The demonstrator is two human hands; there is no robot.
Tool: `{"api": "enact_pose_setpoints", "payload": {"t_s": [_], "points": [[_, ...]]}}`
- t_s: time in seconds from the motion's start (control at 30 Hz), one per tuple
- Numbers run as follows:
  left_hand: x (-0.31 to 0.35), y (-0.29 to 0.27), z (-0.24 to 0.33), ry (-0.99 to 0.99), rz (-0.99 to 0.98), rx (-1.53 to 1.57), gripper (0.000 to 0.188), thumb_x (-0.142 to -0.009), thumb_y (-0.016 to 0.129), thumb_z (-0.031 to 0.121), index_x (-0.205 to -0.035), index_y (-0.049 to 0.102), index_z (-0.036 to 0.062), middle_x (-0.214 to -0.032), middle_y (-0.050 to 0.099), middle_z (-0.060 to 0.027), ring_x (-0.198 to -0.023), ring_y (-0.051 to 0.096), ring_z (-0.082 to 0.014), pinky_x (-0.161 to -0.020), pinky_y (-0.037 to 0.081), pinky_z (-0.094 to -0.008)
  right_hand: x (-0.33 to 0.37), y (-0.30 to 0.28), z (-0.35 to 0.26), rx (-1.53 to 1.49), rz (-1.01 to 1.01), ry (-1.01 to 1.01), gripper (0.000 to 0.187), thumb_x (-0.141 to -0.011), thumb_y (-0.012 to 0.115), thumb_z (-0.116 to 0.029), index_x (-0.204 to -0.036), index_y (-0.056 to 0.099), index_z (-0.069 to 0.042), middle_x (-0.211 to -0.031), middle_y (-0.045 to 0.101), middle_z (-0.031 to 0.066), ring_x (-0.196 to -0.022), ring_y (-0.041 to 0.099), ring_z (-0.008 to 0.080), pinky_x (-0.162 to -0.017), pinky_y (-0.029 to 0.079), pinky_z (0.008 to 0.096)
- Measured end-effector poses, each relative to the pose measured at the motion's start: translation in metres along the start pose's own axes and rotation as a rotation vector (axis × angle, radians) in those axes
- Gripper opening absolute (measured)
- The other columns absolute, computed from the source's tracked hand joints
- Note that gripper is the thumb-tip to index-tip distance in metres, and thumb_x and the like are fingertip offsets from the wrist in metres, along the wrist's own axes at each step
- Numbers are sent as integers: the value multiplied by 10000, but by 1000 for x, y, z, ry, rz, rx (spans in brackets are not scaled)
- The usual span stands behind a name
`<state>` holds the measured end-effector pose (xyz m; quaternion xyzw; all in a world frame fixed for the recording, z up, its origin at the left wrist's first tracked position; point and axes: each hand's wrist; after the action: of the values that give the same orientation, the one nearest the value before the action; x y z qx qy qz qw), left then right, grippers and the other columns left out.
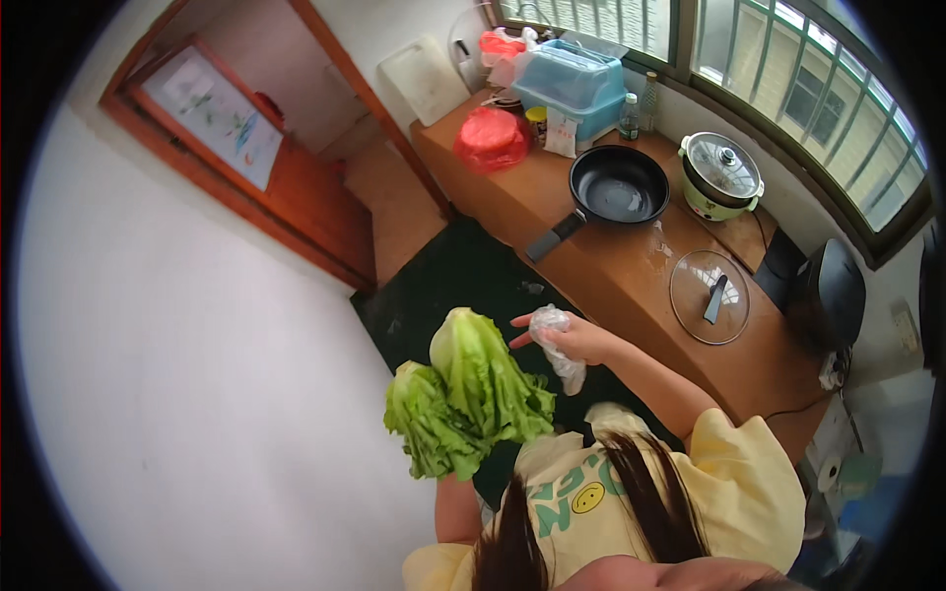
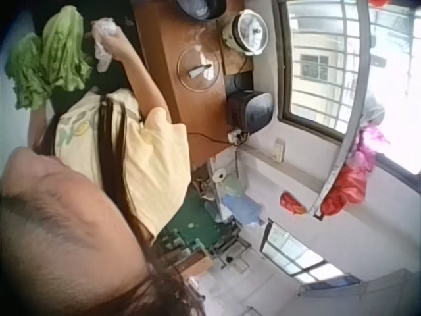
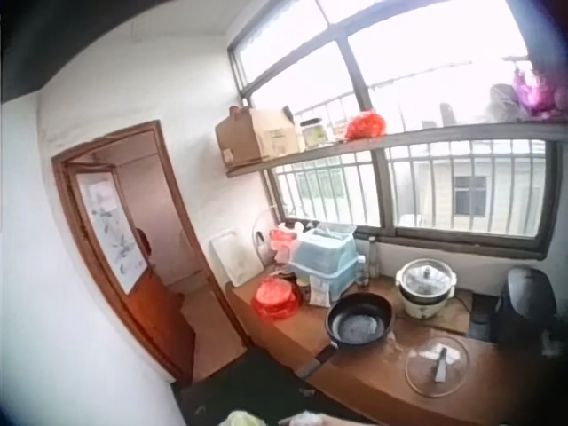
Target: The person fills a frying pan with water from a tap in a bathroom, then returns to a kitchen counter to wrap a plate of rice in a red plastic bag. They then move to a workbench, open a plastic bag containing lettuce, and remove the lettuce to place it on the counter.
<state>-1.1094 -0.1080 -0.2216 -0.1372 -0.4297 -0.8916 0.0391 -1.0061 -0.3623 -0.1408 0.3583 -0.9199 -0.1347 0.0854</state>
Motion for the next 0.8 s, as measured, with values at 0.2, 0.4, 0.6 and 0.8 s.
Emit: {"api": "enact_pose_setpoints", "payload": {"t_s": [0.2,0.4,0.6,0.8], "points": [[-155,9,76,-167,-146,-43,392,-921,452,335,-1219,454,80,-1177,525,-102,-1043,541,-221,-889,468,-371,-105,-22,-25,90,247,106,621,-780,682,-337,-1253,429,-23,-969,598,52,-888,541,108,-788,433,239],[-300,34,101,-305,-262,-40,389,-922,451,334,-1216,457,79,-1174,527,-102,-1040,543,-221,-887,470,-371,-206,-102,12,223,519,-138,614,-749,725,-258,-1232,437,-11,-1012,589,45,-910,547,108,-814,439,265],[-402,60,127,-440,-285,-79,387,-922,450,333,-1213,459,78,-1170,530,-102,-1037,545,-221,-884,472,-370,-287,-170,24,196,615,-42,584,-725,734,-321,-1154,501,1,-1011,600,87,-926,561,151,-824,439,292],[-524,96,119,-597,-387,-44,362,-926,447,315,-1201,463,79,-1155,535,-99,-1029,548,-216,-882,472,-366,-327,-234,23,149,887,22,585,-725,726,-314,-1147,499,22,-995,609,114,-901,581,173,-793,460,307]]}}
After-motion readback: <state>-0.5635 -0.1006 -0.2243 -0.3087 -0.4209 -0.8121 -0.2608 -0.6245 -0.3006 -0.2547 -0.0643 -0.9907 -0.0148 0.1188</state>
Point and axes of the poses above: each hand's wrist, its own x-axis away from the middle knuckle, its own y-axis out of the palm, z = x × y
